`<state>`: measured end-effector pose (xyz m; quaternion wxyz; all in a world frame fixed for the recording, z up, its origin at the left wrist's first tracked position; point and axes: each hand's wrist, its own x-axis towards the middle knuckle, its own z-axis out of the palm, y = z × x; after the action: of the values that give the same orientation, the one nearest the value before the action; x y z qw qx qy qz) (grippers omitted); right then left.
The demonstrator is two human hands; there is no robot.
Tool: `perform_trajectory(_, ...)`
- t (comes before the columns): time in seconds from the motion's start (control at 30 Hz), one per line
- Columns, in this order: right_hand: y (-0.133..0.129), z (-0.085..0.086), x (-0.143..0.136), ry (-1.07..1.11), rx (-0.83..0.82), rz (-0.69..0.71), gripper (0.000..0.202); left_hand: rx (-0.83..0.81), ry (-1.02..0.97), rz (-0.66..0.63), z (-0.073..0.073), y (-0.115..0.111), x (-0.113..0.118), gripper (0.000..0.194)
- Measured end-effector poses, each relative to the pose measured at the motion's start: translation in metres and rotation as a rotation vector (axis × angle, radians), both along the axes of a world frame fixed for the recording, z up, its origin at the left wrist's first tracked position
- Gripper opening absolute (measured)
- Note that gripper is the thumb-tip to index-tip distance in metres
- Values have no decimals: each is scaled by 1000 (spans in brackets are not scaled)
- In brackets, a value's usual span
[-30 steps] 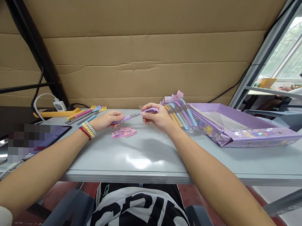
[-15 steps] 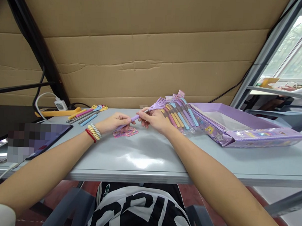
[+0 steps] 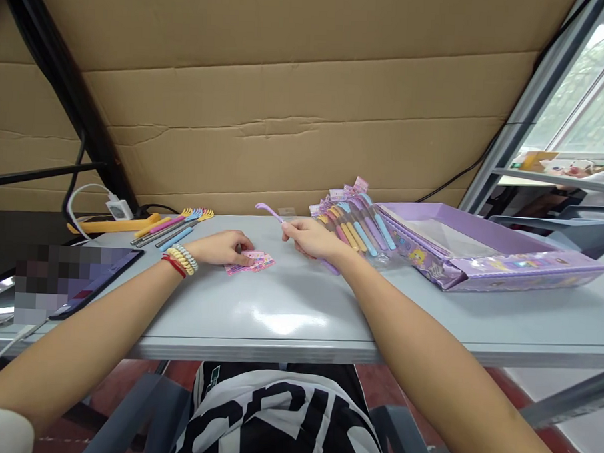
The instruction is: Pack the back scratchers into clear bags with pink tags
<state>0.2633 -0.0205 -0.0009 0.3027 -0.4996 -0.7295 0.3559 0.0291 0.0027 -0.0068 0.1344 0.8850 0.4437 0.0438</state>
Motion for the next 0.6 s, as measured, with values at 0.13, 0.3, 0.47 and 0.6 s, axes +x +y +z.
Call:
perform_trajectory(0.13,-4,0,-3,-135,-11,8,20,-81,-34,71,0,0,-1,44)
perform_trajectory(0.3,-5,1,-3,-422,176,-1,19,-58,-42,22,-1,3,-3,40)
perform_trajectory(0.47,-4,2,-2,-596,254,33,25,59,-16,53,-5,8,-4,36)
perform_trajectory(0.6,-4,2,-1,-616,260,34,28,82,7,192,1,7,-8,40)
